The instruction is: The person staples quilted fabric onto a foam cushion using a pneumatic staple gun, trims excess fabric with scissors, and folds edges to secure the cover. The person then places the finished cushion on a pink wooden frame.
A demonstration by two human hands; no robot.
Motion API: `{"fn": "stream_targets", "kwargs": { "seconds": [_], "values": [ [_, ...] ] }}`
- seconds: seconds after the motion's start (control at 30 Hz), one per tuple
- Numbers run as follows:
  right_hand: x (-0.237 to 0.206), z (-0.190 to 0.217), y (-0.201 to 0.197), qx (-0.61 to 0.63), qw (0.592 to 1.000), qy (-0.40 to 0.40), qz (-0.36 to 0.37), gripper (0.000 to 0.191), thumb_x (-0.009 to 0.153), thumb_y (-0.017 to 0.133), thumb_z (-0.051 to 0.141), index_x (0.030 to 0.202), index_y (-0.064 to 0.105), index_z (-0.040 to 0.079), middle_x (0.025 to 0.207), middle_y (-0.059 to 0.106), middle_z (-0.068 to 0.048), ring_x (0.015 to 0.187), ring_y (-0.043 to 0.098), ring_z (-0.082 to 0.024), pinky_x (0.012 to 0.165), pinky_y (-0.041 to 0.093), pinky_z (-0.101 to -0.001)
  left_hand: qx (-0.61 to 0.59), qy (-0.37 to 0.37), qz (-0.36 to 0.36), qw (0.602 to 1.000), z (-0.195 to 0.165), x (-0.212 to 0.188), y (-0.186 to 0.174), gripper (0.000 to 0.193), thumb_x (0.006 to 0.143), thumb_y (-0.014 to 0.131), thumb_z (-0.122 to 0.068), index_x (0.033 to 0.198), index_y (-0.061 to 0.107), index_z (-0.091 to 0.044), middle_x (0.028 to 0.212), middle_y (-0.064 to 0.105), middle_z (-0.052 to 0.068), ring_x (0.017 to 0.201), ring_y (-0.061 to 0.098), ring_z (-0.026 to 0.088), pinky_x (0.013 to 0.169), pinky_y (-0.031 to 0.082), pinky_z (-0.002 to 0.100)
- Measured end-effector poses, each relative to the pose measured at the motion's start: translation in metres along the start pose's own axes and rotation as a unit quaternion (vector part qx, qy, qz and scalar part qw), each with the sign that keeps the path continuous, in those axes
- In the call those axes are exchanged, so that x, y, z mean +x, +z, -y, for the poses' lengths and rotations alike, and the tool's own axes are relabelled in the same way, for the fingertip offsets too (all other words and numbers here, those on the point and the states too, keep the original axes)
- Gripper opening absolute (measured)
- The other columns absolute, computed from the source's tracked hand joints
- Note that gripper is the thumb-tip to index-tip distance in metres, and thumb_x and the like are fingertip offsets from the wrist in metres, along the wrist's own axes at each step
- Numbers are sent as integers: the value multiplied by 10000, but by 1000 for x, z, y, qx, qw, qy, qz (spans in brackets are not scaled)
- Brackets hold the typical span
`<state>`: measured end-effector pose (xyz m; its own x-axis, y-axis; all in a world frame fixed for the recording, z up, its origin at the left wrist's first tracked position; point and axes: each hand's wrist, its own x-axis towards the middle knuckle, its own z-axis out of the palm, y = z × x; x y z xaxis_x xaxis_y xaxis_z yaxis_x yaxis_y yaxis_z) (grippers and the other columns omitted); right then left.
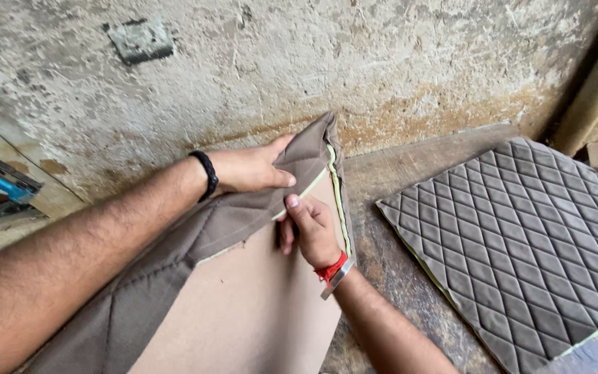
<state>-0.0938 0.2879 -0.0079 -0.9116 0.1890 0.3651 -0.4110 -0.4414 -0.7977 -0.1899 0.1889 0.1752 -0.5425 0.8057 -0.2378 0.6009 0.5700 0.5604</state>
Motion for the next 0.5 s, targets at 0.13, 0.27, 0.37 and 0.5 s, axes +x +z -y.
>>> {"fn": "stream_targets", "kwargs": {
  "seconds": [0.13,0.27,0.37,0.5],
  "values": [
    [-72,-29,-86,-483,855,181,-46,477,924,557,541,996,705,94,643,685,-108,600,695,-208,622,574,-372,50,-58,-2,997,-12,-3,-3,946,847,716,-275,1610,160,-202,1476,562,143,1306,577,237,1069,463,352],
    [-187,-59,-159,-675,583,445,78,728,828,686,686,1328,586,167,1101,732,-107,1047,712,-257,916,584,-413,80,-49,-17,995,-15,-4,-5,980,829,718,-288,1623,153,-192,1531,521,102,1341,552,227,1089,447,349],
    [-236,-91,-183,-748,556,351,83,835,838,783,529,1423,376,96,1152,681,-191,1076,690,-337,865,599,-428,110,-41,-11,993,-14,-2,-4,986,824,706,-316,1630,150,-198,1508,553,112,1315,581,244,1078,467,357],
    [-232,-104,-195,-700,589,403,16,741,846,742,241,1454,339,113,1015,756,-188,1020,738,-347,864,597,-455,161,-77,-18,984,-11,3,-2,1029,852,718,-350,1633,68,-185,1562,439,152,1363,517,280,1095,434,381]
  ]
}}
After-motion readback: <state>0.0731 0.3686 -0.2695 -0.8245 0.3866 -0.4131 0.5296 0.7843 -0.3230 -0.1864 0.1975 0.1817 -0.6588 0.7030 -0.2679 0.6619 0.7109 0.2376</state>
